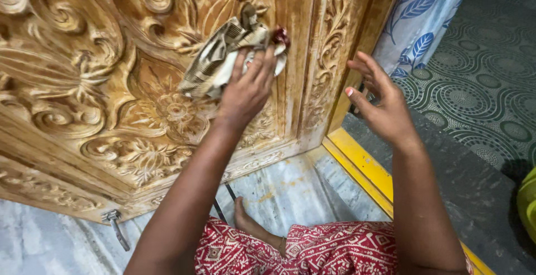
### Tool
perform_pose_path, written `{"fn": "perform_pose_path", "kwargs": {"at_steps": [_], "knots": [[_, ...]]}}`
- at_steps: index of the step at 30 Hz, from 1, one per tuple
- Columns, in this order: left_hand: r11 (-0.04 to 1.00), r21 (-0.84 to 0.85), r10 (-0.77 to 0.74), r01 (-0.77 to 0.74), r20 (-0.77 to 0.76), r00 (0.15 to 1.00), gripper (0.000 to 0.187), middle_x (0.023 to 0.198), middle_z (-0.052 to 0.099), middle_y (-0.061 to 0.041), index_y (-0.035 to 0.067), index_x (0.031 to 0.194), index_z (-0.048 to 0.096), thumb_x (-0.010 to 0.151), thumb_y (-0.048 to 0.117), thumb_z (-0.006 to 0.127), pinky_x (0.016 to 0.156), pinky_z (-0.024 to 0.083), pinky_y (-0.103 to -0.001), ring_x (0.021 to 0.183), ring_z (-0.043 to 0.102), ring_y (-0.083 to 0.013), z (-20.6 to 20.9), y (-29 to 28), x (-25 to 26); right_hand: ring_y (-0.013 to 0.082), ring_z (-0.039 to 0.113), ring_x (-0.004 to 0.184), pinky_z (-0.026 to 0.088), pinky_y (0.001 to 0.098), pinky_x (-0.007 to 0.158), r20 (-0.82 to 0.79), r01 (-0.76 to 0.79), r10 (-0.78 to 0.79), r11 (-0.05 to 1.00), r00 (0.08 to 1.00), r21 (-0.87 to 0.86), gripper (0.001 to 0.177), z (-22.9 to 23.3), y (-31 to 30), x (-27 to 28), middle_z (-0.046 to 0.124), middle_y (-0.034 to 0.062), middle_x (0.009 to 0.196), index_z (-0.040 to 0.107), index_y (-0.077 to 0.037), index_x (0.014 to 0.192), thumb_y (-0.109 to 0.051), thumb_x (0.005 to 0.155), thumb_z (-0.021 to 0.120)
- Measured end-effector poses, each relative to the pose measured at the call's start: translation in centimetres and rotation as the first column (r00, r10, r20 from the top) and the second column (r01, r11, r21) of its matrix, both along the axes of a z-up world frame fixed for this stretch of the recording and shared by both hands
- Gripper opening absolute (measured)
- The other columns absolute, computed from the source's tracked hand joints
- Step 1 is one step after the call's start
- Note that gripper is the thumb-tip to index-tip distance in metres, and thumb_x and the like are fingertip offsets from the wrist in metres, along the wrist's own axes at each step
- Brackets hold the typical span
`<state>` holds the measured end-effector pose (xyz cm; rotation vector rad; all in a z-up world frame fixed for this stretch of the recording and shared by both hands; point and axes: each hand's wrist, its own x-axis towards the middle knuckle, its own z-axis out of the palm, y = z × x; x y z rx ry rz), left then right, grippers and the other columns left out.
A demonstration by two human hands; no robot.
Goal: The person sits on the floor and wipes a carved wooden surface with a cloth, moving the cloth over the intricate carvings to clean them.
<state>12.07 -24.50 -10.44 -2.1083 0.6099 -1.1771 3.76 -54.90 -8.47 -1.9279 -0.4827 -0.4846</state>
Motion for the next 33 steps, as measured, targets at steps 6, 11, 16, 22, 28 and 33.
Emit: {"fn": "perform_pose_path", "kwargs": {"at_steps": [6, 11, 16, 22, 28, 33], "knots": [[0.989, -0.110, -0.092, 0.099, 0.068, 0.993, 0.042, 0.152, 0.051, -0.008, 0.009, 0.144, 0.063, 0.107, 0.026, 0.051, 0.122, 0.028, -0.056, 0.140, 0.045, -0.0255, 1.7, 0.6, -0.8, 0.0268, 0.050, 0.146, 0.039, 0.0485, 0.120, 0.018, -0.033, 0.033, 0.999, 0.999, 0.030, 0.069, 0.0, -0.4, 0.1, 0.057, 0.0108, 0.153, 0.037, -0.012, 0.160, -0.012, 0.099, 0.070], [0.995, -0.060, -0.077, 0.082, 0.085, 0.993, 0.046, 0.151, 0.049, -0.006, 0.011, 0.146, 0.063, 0.104, 0.026, 0.053, 0.121, 0.027, -0.055, 0.143, 0.043, -0.0239, 2.5, 0.6, -0.9, 0.0273, 0.050, 0.145, 0.040, 0.0480, 0.119, 0.014, -0.019, 0.019, 1.000, 1.000, 0.011, 0.070, -0.1, -0.1, 0.1, 0.057, 0.0110, 0.153, 0.037, -0.011, 0.160, -0.012, 0.098, 0.070], [0.996, 0.084, -0.034, 0.033, 0.003, 0.999, 0.056, 0.160, 0.040, -0.008, 0.015, 0.154, 0.050, 0.099, 0.025, 0.048, 0.119, 0.018, -0.062, 0.143, 0.040, -0.0243, 1.8, 0.7, 0.6, 0.0269, 0.052, 0.144, 0.042, 0.0493, 0.118, 0.013, 0.008, -0.007, 0.999, 1.000, -0.042, 0.070, -0.3, 0.7, 0.3, 0.058, 0.0109, 0.152, 0.038, -0.012, 0.160, -0.014, 0.098, 0.070], [0.992, 0.109, -0.065, 0.064, 0.005, 0.998, 0.055, 0.166, 0.036, -0.013, 0.013, 0.159, 0.045, 0.108, 0.034, 0.042, 0.120, 0.006, -0.065, 0.149, 0.039, -0.0263, 2.5, 0.8, 3.0, 0.0270, 0.051, 0.143, 0.042, 0.0500, 0.116, -0.019, -0.020, 0.019, 0.996, 1.000, -0.091, 0.071, -0.3, 1.8, 0.2, 0.057, 0.0100, 0.152, 0.037, -0.012, 0.159, -0.017, 0.096, 0.070], [0.983, -0.164, -0.067, 0.088, 0.129, 0.989, 0.046, 0.155, 0.052, -0.012, 0.010, 0.155, 0.055, 0.111, 0.024, 0.048, 0.123, 0.023, -0.055, 0.141, 0.048, -0.0272, 2.0, 0.1, 0.4, 0.0257, 0.054, 0.141, 0.043, 0.0494, 0.116, -0.023, 0.018, -0.019, 0.999, 1.000, -0.044, 0.070, -0.4, 0.7, 0.3, 0.059, 0.0082, 0.151, 0.038, -0.014, 0.160, -0.017, 0.097, 0.070], [0.918, -0.385, -0.063, 0.093, 0.089, 0.994, 0.042, 0.148, 0.057, -0.012, 0.007, 0.145, 0.062, 0.105, 0.012, 0.052, 0.119, 0.035, -0.049, 0.135, 0.052, -0.0271, 1.2, -0.8, -2.5, 0.0275, 0.051, 0.144, 0.041, 0.0503, 0.118, 0.026, -0.014, 0.014, 1.000, 1.000, -0.024, 0.069, -0.1, 0.0, 0.2, 0.058, 0.0102, 0.152, 0.037, -0.013, 0.160, -0.014, 0.099, 0.070]]}}
